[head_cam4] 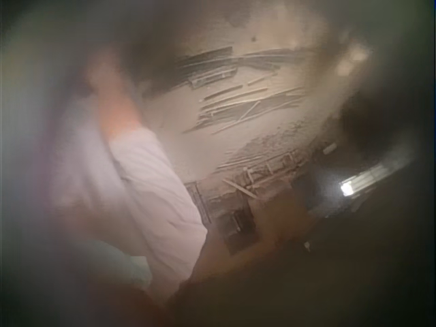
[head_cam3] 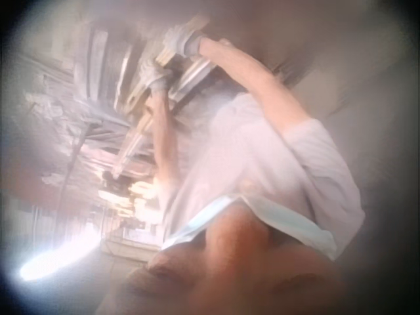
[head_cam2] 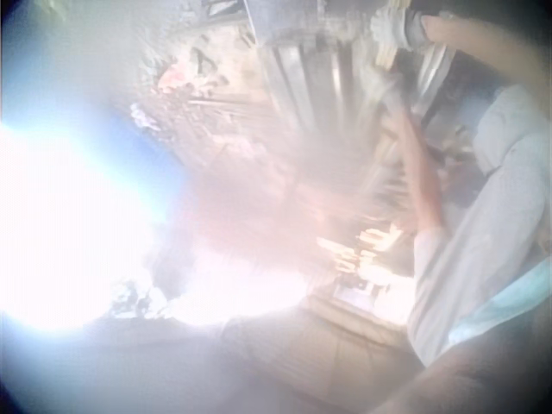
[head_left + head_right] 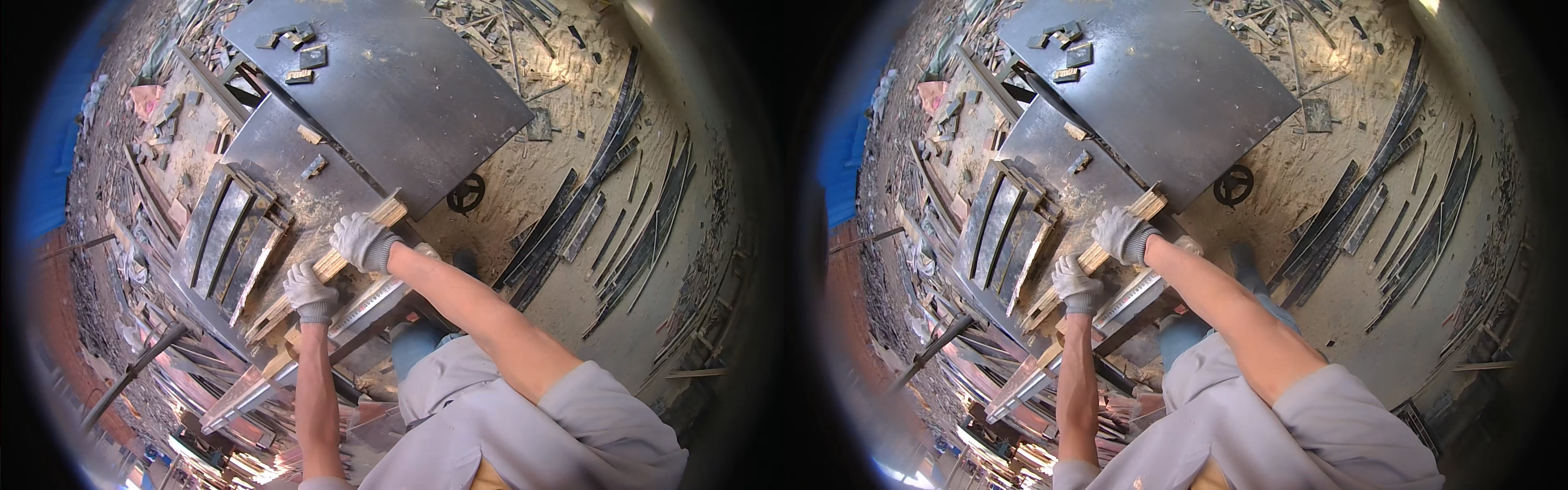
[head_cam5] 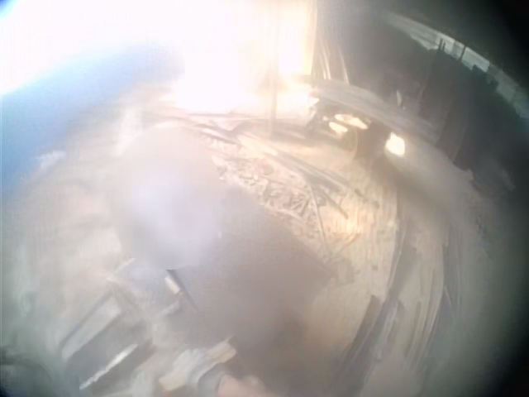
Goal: The person uses a table saw to cut multiple wooden planks into smaller pieces. They repeatedly pick up planks, position them on the saw, cut them, and stack the cut pieces on the table.
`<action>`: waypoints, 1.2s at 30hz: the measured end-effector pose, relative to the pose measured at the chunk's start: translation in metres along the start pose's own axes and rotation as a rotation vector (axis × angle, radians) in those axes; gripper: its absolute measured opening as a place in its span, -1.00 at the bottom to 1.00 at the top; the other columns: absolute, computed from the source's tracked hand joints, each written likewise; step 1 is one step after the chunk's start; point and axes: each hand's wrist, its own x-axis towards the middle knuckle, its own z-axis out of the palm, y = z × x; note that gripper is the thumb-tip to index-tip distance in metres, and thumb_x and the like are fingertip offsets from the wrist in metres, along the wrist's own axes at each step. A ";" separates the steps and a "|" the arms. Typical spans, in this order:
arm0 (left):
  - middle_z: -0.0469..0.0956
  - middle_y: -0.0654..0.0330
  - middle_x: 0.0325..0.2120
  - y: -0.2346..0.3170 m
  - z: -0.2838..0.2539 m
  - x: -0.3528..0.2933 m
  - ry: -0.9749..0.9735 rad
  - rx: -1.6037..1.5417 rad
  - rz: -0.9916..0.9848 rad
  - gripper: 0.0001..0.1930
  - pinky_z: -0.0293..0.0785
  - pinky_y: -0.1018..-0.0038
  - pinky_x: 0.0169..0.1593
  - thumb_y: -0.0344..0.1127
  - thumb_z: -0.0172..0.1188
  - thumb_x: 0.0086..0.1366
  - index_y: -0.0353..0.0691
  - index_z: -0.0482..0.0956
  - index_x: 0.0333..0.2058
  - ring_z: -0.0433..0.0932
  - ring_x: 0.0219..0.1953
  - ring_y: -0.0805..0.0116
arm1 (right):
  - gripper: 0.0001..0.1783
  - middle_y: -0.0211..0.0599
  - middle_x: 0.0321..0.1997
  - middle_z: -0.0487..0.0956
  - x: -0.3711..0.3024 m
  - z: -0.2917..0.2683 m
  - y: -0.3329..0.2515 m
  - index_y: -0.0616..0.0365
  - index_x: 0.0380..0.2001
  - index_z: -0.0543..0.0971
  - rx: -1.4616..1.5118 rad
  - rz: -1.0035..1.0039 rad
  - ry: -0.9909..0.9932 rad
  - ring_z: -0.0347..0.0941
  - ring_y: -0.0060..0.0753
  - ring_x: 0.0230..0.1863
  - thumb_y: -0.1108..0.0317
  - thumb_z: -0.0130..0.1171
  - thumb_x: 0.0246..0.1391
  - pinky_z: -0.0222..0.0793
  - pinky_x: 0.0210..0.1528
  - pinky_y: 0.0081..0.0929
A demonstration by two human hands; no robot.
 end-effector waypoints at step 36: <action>0.55 -0.04 -0.04 -0.016 -0.044 0.150 -0.002 0.022 -0.044 -0.38 0.40 0.12 0.19 -0.27 0.43 -0.09 -0.22 0.53 0.03 0.55 0.10 -0.04 | -0.62 -0.05 -0.10 0.69 0.125 -0.044 0.097 0.18 -0.08 0.65 -0.066 -0.080 -0.095 0.66 -0.08 -0.04 0.25 0.34 0.02 0.52 0.01 -0.14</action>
